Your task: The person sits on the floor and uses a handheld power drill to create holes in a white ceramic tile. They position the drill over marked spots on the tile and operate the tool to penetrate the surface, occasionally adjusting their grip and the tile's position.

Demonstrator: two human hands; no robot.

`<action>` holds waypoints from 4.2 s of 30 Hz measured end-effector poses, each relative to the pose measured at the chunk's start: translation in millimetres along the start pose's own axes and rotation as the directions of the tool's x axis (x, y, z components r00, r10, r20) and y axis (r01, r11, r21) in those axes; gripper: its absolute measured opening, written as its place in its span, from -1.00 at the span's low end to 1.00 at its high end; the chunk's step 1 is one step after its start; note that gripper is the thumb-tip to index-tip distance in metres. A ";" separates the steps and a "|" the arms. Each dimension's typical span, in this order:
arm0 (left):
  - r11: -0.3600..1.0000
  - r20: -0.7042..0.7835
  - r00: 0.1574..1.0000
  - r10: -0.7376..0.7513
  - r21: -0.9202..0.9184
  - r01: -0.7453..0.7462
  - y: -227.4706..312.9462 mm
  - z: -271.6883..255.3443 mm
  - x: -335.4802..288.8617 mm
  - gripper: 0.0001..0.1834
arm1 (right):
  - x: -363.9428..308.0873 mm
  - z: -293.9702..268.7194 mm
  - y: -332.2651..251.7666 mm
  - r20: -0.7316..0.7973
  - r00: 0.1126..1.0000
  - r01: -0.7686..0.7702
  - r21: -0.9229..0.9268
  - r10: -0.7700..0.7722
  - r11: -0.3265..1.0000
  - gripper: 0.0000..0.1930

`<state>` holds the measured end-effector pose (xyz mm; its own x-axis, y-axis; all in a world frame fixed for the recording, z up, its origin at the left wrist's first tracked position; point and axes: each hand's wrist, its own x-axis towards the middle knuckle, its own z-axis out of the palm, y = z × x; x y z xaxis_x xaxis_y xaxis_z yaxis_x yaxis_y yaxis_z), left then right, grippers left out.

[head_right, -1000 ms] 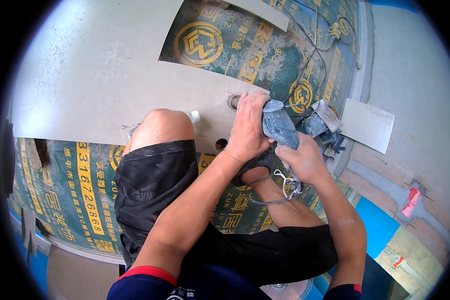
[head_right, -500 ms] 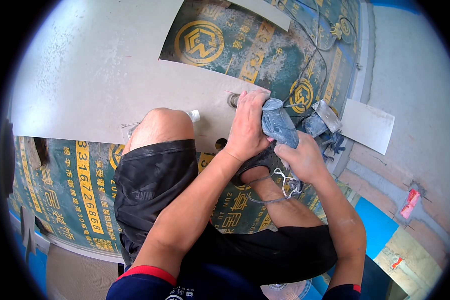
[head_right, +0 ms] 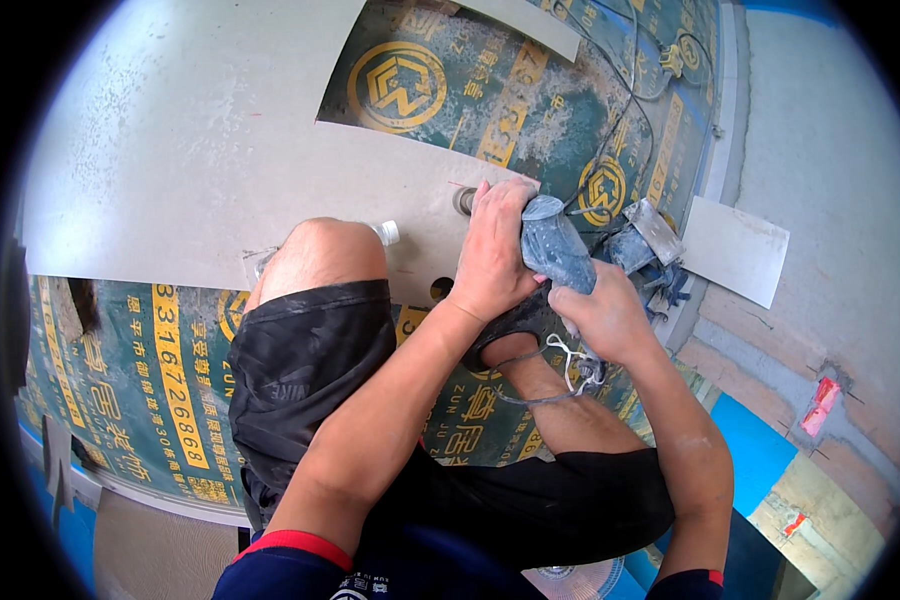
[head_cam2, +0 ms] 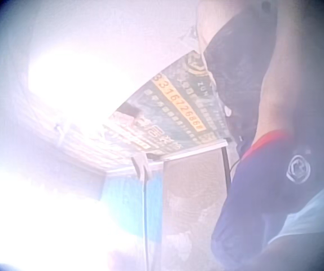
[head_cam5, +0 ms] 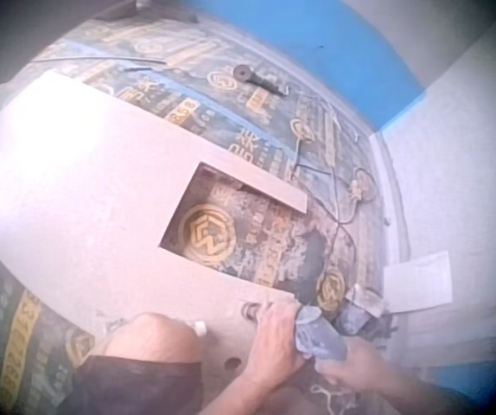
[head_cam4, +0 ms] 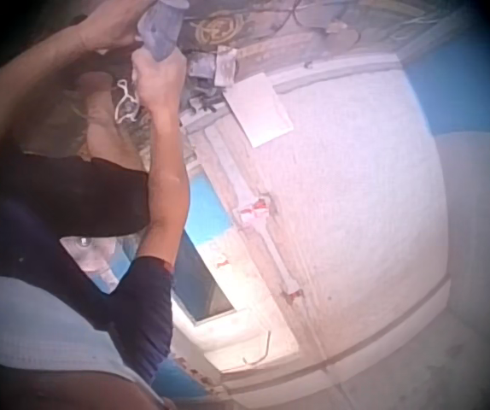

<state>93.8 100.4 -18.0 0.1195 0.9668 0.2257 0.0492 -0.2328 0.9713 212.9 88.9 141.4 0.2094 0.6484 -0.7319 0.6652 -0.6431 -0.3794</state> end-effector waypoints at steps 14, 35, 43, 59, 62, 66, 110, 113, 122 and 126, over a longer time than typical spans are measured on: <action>1.000 -0.004 1.000 0.004 -0.010 -0.004 -0.8 1.8 -0.4 0.14 | 1.5 -0.5 -4.1 -0.012 0.999 -0.048 -0.044 0.048 0.998 -0.67; 1.000 0.029 1.000 0.010 0.012 -0.010 -0.7 4.4 0.4 0.12 | 5.4 -2.5 9.3 -0.007 0.999 -0.048 -0.003 0.048 0.999 -0.71; 1.000 0.015 1.000 0.014 0.006 -0.014 -0.4 3.7 0.8 0.11 | 4.0 -2.4 2.4 -0.017 0.999 -0.045 -0.013 0.045 0.999 -0.73; 1.000 0.029 0.999 0.016 0.019 -0.017 -1.1 5.2 -0.1 0.11 | 7.8 -3.0 13.1 -0.001 0.998 -0.064 0.013 0.064 0.998 -0.73; 1.000 0.035 0.999 0.014 0.026 -0.015 -1.7 5.6 -0.6 0.12 | 7.4 -1.9 10.6 -0.004 0.998 -0.058 0.043 0.058 0.997 -0.73; 1.000 0.039 0.999 0.017 0.024 -0.018 -1.6 4.4 0.1 0.12 | 7.3 -2.7 7.4 0.002 0.998 -0.067 0.041 0.067 0.997 -0.73; 0.998 0.007 0.999 0.042 0.048 -0.043 -6.9 10.2 2.6 0.16 | 11.9 -7.9 7.3 0.047 0.996 -0.080 0.096 0.076 0.992 -0.79; 0.998 0.009 0.999 0.040 0.050 -0.041 -6.9 10.7 2.6 0.16 | 11.3 -8.0 6.1 0.031 0.997 -0.078 0.088 0.075 0.993 -0.79; 0.997 0.020 0.999 0.034 0.062 -0.035 -5.9 10.9 2.9 0.14 | 10.0 -9.5 -0.7 0.040 0.992 -0.127 0.119 0.123 0.985 -0.81; 0.997 0.026 0.999 0.036 0.070 -0.038 -6.5 11.4 2.2 0.15 | 11.6 -9.5 5.3 0.041 0.993 -0.117 0.113 0.114 0.987 -0.81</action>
<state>105.0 102.9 -24.7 0.1470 0.9547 0.2586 0.1138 -0.2761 0.9544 225.6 96.9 136.3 0.2543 0.5542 -0.7926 0.5506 -0.7568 -0.3524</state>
